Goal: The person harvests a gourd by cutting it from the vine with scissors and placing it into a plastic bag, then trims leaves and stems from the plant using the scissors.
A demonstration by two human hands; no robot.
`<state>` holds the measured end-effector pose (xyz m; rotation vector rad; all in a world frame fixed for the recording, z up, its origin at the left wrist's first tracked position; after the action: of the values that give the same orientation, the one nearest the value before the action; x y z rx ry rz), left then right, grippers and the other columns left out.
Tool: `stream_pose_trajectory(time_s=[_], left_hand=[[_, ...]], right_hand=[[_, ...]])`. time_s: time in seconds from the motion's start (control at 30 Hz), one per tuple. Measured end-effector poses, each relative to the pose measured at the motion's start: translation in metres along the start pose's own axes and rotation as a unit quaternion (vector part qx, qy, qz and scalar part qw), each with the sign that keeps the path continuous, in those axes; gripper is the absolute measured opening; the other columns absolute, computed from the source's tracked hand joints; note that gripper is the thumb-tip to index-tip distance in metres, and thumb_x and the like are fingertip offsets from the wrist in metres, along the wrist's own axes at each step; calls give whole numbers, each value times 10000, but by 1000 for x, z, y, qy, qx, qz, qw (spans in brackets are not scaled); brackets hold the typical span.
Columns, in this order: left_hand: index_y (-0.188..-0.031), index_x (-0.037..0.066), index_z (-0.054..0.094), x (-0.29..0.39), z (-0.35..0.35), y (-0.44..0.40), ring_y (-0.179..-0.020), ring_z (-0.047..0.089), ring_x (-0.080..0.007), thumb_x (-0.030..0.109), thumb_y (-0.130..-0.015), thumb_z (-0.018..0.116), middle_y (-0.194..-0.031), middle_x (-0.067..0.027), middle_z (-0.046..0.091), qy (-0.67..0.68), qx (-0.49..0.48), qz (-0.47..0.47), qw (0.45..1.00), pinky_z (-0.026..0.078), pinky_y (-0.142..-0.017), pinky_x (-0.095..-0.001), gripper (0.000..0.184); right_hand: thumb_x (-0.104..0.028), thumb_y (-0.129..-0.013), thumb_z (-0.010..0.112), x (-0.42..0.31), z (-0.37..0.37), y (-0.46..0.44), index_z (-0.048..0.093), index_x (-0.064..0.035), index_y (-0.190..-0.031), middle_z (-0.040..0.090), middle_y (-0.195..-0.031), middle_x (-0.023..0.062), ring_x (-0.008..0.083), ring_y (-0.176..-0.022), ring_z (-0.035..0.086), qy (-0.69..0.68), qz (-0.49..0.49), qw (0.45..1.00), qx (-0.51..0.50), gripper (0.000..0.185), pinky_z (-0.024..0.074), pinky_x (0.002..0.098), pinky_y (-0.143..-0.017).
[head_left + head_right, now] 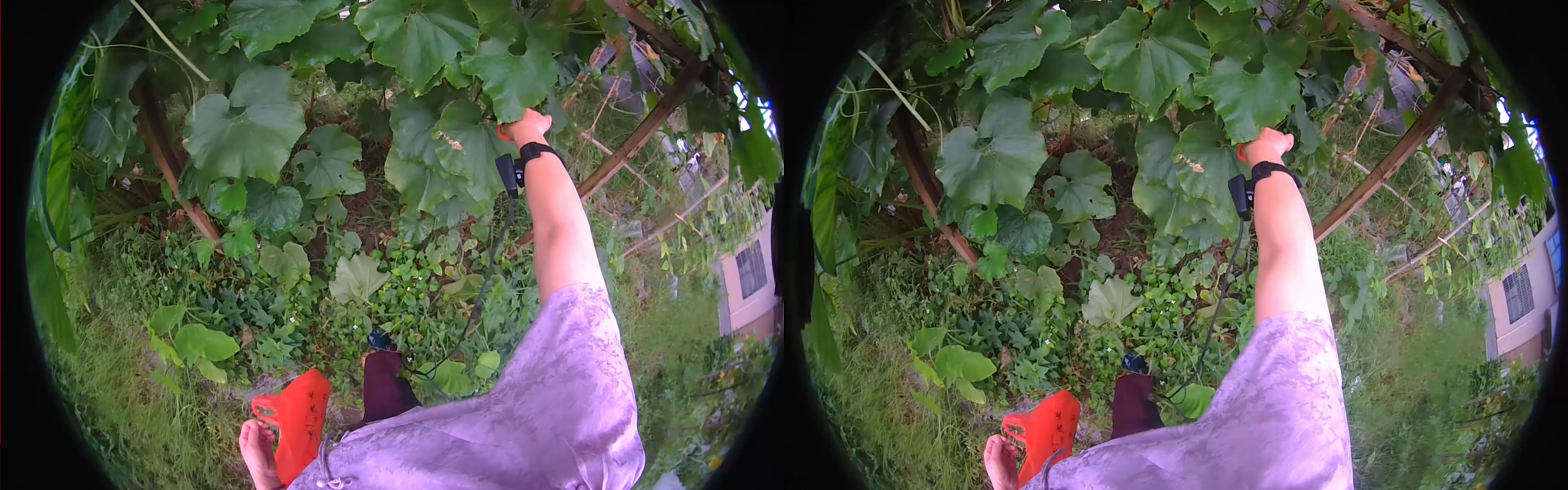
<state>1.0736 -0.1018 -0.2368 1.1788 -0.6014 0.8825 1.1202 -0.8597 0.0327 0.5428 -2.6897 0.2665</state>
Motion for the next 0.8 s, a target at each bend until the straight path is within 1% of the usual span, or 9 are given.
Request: stream_pose_trajectory(time_s=[0.07,0.17,0.27,0.4,0.47,0.53,0.6,0.63,0.8], left_hand=[[-804,64,510,1,17,-9,-577,499,-86,149,-852,504,-716,-9,540,-10,2,-11,1000,408,-547,-209,98],[-799,65,511,5,28,-19,-572,479,-80,156,-852,507,-695,-6,530,-24,11,-8,1000,391,-561,-208,105],[-788,65,511,9,30,-21,-576,464,-75,155,-852,505,-681,-3,521,-70,7,-4,998,381,-571,-206,111],[-779,67,510,10,28,-23,-580,462,-72,158,-852,504,-681,1,517,-82,1,2,997,371,-572,-203,116],[-779,68,510,11,23,-23,-581,461,-70,159,-851,505,-681,3,515,-87,0,4,996,370,-571,-203,116],[-783,71,510,12,15,-22,-579,459,-68,166,-850,508,-680,5,513,-110,4,4,994,376,-574,-202,116],[-784,73,510,16,9,-19,-580,460,-67,169,-850,510,-680,6,513,-106,4,7,994,377,-572,-202,117],[-785,74,511,18,7,-20,-581,460,-66,173,-850,511,-681,7,513,-104,4,10,994,378,-570,-201,118],[-783,78,510,10,-14,-24,-577,461,-67,175,-852,510,-673,6,511,-104,2,7,995,377,-561,-201,119]], right_hand=[[-387,-742,492,-14,7,-13,600,-155,-1026,591,-1057,23,193,-988,553,17,-3,1000,20,382,398,377,-732],[-330,-720,554,-33,9,-17,639,-178,-892,612,-912,15,195,-791,575,37,1,989,141,244,402,406,-486],[-257,-685,606,-46,22,-9,646,-169,-871,619,-908,28,204,-746,586,101,-45,992,64,209,421,411,-486],[-227,-698,589,-45,77,-5,648,-130,-918,617,-989,39,222,-836,606,122,-56,990,-36,247,463,411,-532],[-278,-736,541,-40,101,18,638,-109,-952,608,-1021,50,219,-914,591,80,-76,991,-72,291,461,422,-685],[-277,-763,522,-37,120,41,625,-128,-986,604,-1034,27,205,-906,588,90,-120,986,-75,286,421,472,-724],[-395,-766,481,-30,110,74,625,-113,-986,599,-1037,71,208,-996,554,63,-129,985,-97,385,318,425,-919],[-489,-743,478,-26,113,77,624,-98,-984,596,-1029,117,247,-992,555,35,-128,988,-79,482,368,406,-884],[-590,-703,423,-8,91,56,590,-33,-1013,577,-1041,162,280,-983,550,-192,-90,968,-134,659,431,327,-838]])
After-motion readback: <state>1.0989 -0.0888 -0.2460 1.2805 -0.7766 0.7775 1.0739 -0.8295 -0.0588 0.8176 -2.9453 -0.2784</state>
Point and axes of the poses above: each hand's wrist, its own y-axis away from the middle knuckle, its own z-axis out of the palm, x = y × z, the point moved 6 cm from there along -y, towards the middle knuckle
